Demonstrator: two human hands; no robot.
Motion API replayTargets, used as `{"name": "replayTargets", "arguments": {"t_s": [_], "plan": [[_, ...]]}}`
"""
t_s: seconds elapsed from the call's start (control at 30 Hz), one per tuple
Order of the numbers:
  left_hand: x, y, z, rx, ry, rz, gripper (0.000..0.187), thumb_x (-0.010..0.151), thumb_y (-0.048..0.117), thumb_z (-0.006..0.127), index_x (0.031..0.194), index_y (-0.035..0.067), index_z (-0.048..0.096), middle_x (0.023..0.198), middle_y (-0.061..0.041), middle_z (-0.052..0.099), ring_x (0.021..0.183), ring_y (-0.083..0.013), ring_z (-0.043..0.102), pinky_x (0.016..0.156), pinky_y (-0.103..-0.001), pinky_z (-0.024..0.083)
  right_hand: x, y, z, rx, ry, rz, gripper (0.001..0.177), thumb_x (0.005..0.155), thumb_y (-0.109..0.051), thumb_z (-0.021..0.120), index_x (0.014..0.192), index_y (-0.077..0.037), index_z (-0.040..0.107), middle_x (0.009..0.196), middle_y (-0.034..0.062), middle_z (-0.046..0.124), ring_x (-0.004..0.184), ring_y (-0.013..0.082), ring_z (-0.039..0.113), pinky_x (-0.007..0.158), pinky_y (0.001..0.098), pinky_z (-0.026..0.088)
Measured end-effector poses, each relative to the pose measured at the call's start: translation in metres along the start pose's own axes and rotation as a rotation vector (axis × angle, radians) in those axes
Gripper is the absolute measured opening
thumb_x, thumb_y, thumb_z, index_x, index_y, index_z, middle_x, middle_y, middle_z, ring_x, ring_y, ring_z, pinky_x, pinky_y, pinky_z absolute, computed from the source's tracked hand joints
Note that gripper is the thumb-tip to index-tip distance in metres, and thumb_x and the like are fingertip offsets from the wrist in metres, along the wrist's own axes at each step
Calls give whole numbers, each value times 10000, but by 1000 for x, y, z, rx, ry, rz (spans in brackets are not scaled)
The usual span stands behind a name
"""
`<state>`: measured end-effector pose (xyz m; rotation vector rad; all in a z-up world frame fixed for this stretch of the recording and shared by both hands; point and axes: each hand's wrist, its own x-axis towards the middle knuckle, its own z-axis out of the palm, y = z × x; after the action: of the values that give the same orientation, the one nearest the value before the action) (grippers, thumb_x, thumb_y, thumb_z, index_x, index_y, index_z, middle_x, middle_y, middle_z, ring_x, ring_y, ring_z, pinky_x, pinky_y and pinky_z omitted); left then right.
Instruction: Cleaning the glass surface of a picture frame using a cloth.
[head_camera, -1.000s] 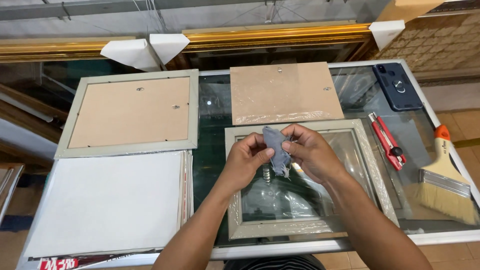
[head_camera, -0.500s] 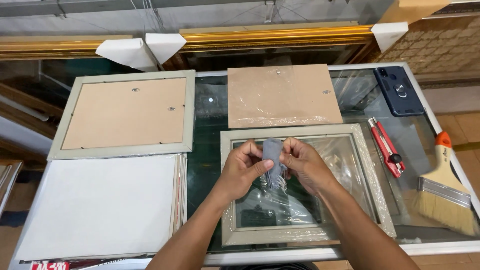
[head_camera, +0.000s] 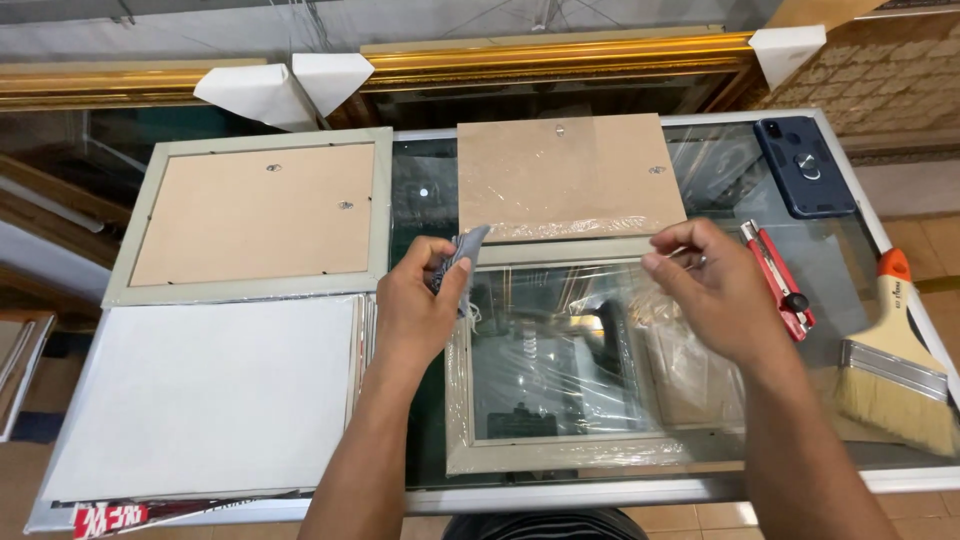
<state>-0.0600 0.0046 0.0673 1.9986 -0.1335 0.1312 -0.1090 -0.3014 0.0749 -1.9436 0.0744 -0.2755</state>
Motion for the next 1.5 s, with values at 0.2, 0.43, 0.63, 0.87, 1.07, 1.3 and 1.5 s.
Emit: {"name": "replayTargets", "arguments": {"t_s": [0.2,0.43,0.63,0.87,1.07,1.3,1.5], "plan": [[-5,-10,26,430,-122,-38,360,865,140,686,1225,122,691,978,-134,705,721,-308,700,681,-417,567,48,85,-52,-712,124,139,393,936,-232,756,1232,16,683,1107,204,624,882,318,626,800,432,513],[0,-25,77,669,-205,103,300,909,125,672,1156,-44,679,1023,-264,680,788,-424,731,648,-474,620,69,183,-65,-597,197,159,321,950,-200,782,1214,-21,746,1059,211,687,1001,382,708,815,457,570],[-1,-22,102,799,-296,92,342,906,76,593,1201,-90,639,1125,-301,645,802,-440,741,648,-503,627,68,190,-65,-649,172,180,216,919,-249,774,1109,-147,784,1010,137,703,973,340,718,825,440,572],[-16,-7,119,821,-286,158,341,867,71,670,1150,-113,624,1050,-297,647,767,-470,740,607,-512,637,62,166,-62,-597,131,238,220,936,-213,723,1122,-111,780,1051,170,691,1017,367,703,854,473,566],[-3,-6,151,726,-314,193,282,860,39,632,1095,-117,625,1001,-274,643,730,-473,736,585,-502,623,64,150,-60,-554,123,232,219,923,-178,722,1110,-78,778,1038,192,682,1010,383,701,840,486,568],[-2,7,192,635,-331,322,255,840,1,602,1043,-151,634,896,-232,623,657,-456,730,527,-498,614,63,136,-62,-536,80,259,246,921,-170,730,1123,-36,769,1084,240,668,1044,407,686,856,487,565],[-1,9,237,583,-363,383,257,829,45,605,1005,-140,637,887,-189,608,657,-465,725,531,-529,597,64,129,-64,-527,30,280,279,910,-161,730,1149,-20,760,1120,268,661,1087,424,676,887,495,561]]}}
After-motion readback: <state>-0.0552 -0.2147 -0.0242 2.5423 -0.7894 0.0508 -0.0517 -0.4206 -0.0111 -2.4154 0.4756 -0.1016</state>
